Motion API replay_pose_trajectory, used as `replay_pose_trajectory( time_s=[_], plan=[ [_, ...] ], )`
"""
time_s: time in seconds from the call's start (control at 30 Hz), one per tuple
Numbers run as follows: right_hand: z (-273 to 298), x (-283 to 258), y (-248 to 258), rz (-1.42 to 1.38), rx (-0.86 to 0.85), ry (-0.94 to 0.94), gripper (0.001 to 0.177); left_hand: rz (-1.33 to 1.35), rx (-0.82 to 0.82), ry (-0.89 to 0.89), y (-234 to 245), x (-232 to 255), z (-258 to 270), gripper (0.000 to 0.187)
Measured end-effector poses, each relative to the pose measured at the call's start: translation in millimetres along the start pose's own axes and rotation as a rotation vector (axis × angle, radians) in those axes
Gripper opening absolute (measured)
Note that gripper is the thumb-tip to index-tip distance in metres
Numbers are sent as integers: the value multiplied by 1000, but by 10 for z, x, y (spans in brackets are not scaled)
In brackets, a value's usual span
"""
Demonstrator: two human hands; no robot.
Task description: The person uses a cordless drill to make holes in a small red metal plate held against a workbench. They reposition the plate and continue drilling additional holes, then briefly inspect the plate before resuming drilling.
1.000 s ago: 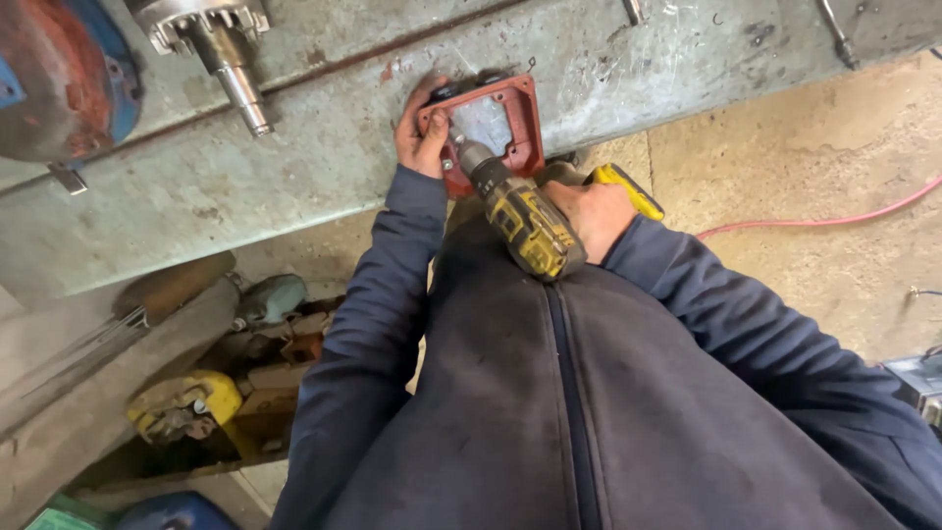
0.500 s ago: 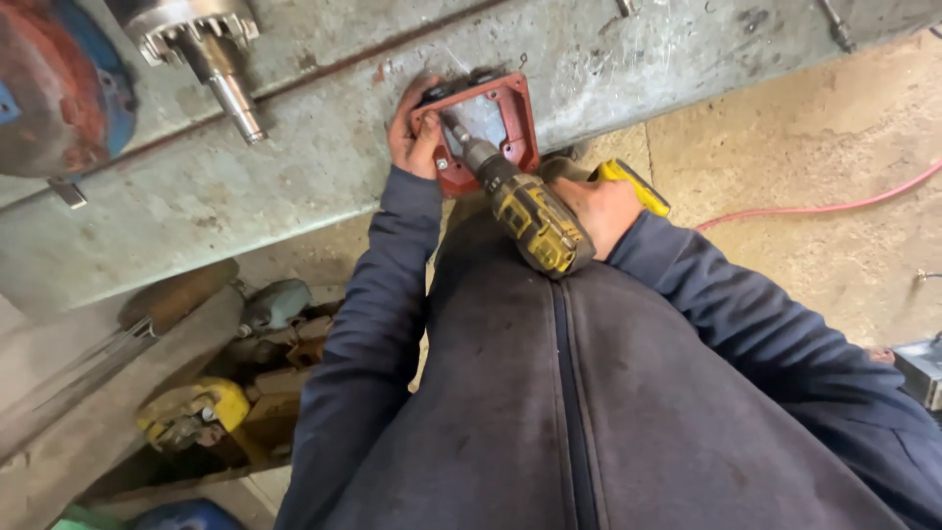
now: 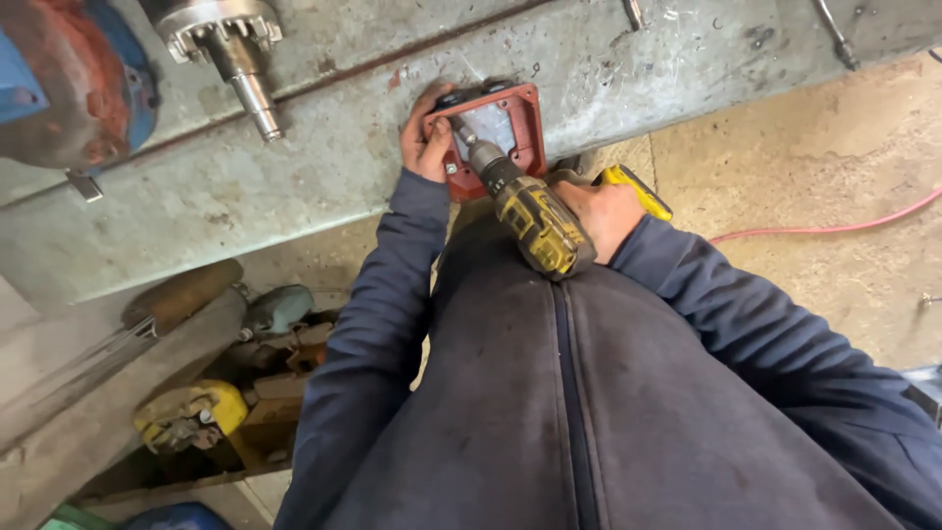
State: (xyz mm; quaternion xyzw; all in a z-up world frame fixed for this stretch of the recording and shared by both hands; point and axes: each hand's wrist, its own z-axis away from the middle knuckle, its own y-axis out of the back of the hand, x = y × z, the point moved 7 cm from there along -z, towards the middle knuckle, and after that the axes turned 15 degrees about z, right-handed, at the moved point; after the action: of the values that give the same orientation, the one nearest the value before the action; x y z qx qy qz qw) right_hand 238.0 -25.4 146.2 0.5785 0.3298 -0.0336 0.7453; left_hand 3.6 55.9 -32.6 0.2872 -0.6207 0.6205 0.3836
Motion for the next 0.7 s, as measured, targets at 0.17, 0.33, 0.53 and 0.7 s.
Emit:
replay_pose_trajectory(
  time_s=[0.17, 0.33, 0.53, 0.7],
  plan=[
    [56, 52, -81, -42, -46, -11, 30, -9, 27, 62, 31, -50, 9, 62],
    [41, 104, -154, 4, -36, -42, 31, 9, 9, 63, 84, -111, 2, 62],
    [49, 44, -212, -22, -98, 30, 27, 85, -38, -73, 121, -149, 25, 51],
    [112, 38, -193, 66, -87, 91, 24, 105, -22, -43, 148, -208, 39, 55]
  ],
)
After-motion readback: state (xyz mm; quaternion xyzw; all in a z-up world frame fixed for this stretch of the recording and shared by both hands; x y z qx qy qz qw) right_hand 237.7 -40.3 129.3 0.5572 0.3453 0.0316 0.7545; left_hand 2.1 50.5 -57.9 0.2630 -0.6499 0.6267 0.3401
